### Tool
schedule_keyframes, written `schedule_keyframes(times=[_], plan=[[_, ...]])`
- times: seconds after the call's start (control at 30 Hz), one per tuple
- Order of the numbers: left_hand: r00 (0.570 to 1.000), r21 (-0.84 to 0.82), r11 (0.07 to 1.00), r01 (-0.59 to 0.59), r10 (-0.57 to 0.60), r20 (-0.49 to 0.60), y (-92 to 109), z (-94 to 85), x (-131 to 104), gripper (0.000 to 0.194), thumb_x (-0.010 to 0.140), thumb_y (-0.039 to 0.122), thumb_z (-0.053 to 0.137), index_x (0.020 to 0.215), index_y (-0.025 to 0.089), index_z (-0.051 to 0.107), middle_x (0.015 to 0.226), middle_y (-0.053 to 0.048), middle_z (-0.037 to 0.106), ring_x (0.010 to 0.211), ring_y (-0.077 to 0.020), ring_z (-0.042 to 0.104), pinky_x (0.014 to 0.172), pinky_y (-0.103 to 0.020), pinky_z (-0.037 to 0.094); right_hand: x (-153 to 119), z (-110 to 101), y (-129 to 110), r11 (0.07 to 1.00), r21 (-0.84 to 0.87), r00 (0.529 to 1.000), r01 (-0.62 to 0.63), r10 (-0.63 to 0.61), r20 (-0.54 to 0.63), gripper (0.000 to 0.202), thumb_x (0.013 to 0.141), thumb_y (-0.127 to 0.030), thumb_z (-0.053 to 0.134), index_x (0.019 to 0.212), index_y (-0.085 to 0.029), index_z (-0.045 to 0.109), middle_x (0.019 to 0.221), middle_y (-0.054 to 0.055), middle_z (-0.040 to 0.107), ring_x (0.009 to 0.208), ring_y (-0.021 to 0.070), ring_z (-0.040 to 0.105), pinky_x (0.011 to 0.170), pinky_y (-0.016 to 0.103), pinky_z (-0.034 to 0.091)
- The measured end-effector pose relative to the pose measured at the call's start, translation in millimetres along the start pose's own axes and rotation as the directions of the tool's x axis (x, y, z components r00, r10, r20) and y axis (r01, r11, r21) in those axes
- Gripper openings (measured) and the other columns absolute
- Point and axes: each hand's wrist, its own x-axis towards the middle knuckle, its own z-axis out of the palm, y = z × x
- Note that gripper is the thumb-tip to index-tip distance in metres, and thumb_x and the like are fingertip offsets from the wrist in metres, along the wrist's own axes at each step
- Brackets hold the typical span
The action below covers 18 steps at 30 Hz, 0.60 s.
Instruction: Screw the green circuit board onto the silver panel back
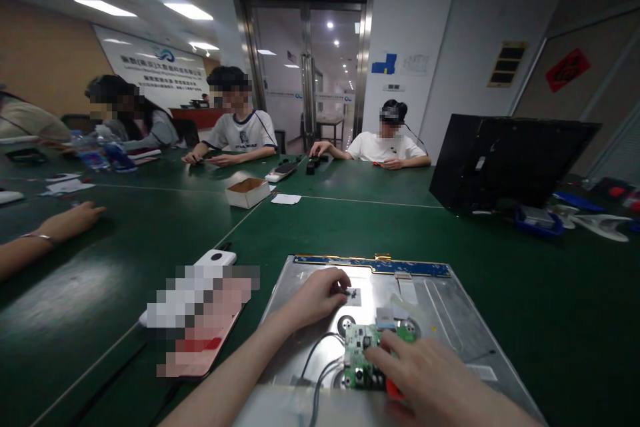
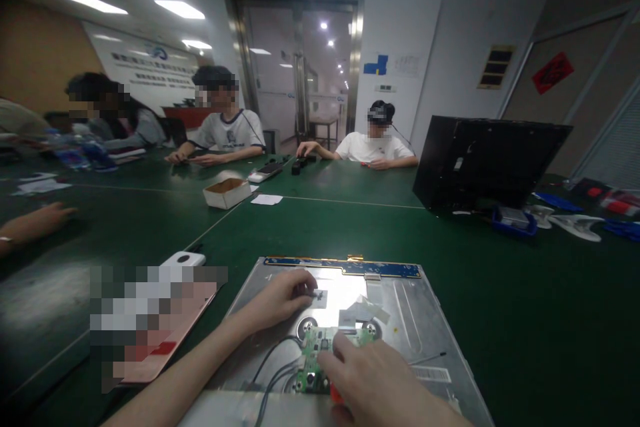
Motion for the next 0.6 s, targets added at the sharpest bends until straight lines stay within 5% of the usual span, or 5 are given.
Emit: schedule_keyframes(times=[0.13,0.3,0.43,0.6], plan=[[1.0,0.003,1.0,-0.01,0.01,-0.002,0.2,-0.1,0.1,0.016,0.075,0.009,0.061,0.088,0.017,0.065,0.088,-0.002,0.068,0.078,-0.0176,0.06,0.075,-0.028,0.046,-2.3,24.0,-4.9,0.985,-0.168,0.996,0.028,-0.042,-0.078,0.038,0.077,-0.018,0.069,0.114,-0.019,0.064,0.099,0.01,0.075,0.058,0.0181,0.067,0.041,0.027,0.019],[1.0,0.012,1.0,-0.01,0.011,-0.003,-1.0,0.9,-0.2,0.015,0.076,0.011,0.06,0.089,0.017,0.065,0.085,-0.002,0.068,0.076,-0.0176,0.06,0.073,-0.028,0.047,-6.6,30.9,-0.5,0.96,-0.27,0.964,0.074,-0.138,-0.226,0.027,0.08,-0.013,0.062,0.106,-0.018,0.064,0.093,0.009,0.076,0.056,0.0176,0.065,0.041,0.031,0.018],[1.0,0.01,1.0,-0.006,0.007,-0.001,-0.7,0.9,-1.0,0.016,0.076,0.012,0.06,0.089,0.017,0.066,0.086,-0.003,0.068,0.077,-0.0177,0.06,0.072,-0.027,0.046,-5.6,18.0,7.8,0.966,-0.257,0.947,0.024,-0.105,-0.304,0.035,0.074,-0.004,0.058,0.106,-0.018,0.063,0.09,0.008,0.074,0.06,0.0176,0.064,0.046,0.032,0.02],[1.0,-0.008,1.0,-0.006,0.006,0.003,-0.1,0.0,-1.2,0.014,0.077,0.012,0.059,0.088,0.017,0.066,0.086,-0.002,0.068,0.077,-0.0181,0.059,0.073,-0.028,0.046,9.7,-16.2,17.5,0.985,-0.143,0.986,-0.093,0.071,-0.153,0.032,0.079,-0.002,0.056,0.104,-0.019,0.066,0.094,0.007,0.072,0.069,0.0187,0.066,0.051,0.03,0.021]])
